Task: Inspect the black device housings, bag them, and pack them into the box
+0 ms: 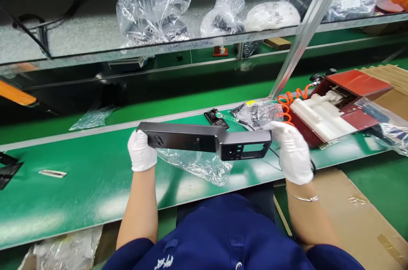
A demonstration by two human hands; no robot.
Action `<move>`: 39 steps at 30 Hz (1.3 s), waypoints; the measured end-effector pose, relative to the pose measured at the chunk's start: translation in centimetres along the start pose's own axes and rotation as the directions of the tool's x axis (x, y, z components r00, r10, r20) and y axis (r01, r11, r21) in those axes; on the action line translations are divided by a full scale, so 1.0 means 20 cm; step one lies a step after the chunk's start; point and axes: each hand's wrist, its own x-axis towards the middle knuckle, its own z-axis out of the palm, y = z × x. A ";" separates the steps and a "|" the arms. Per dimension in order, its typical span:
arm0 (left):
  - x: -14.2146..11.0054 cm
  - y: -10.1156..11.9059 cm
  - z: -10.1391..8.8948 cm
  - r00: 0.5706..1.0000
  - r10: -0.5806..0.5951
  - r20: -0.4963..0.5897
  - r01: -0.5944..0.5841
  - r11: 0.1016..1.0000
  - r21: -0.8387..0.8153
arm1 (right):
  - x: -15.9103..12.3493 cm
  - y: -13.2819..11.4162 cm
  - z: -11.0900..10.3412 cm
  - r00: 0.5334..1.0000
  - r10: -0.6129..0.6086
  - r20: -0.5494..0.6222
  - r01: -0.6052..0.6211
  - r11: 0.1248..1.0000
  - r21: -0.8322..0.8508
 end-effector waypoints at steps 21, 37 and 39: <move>-0.20 0.19 -0.16 0.940 0.304 0.156 -0.331 0.923 0.195 | 0.00 0.15 0.31 0.588 0.410 0.697 -0.052 0.879 -0.473; -0.18 0.15 -0.13 0.989 0.148 -0.006 -0.140 0.948 0.287 | -0.05 0.28 0.14 0.914 0.041 0.404 0.122 0.921 -0.370; -0.15 0.12 -0.16 0.995 0.075 -0.065 -0.054 0.958 0.281 | -0.11 0.32 0.06 0.974 0.061 0.217 0.023 0.931 -0.365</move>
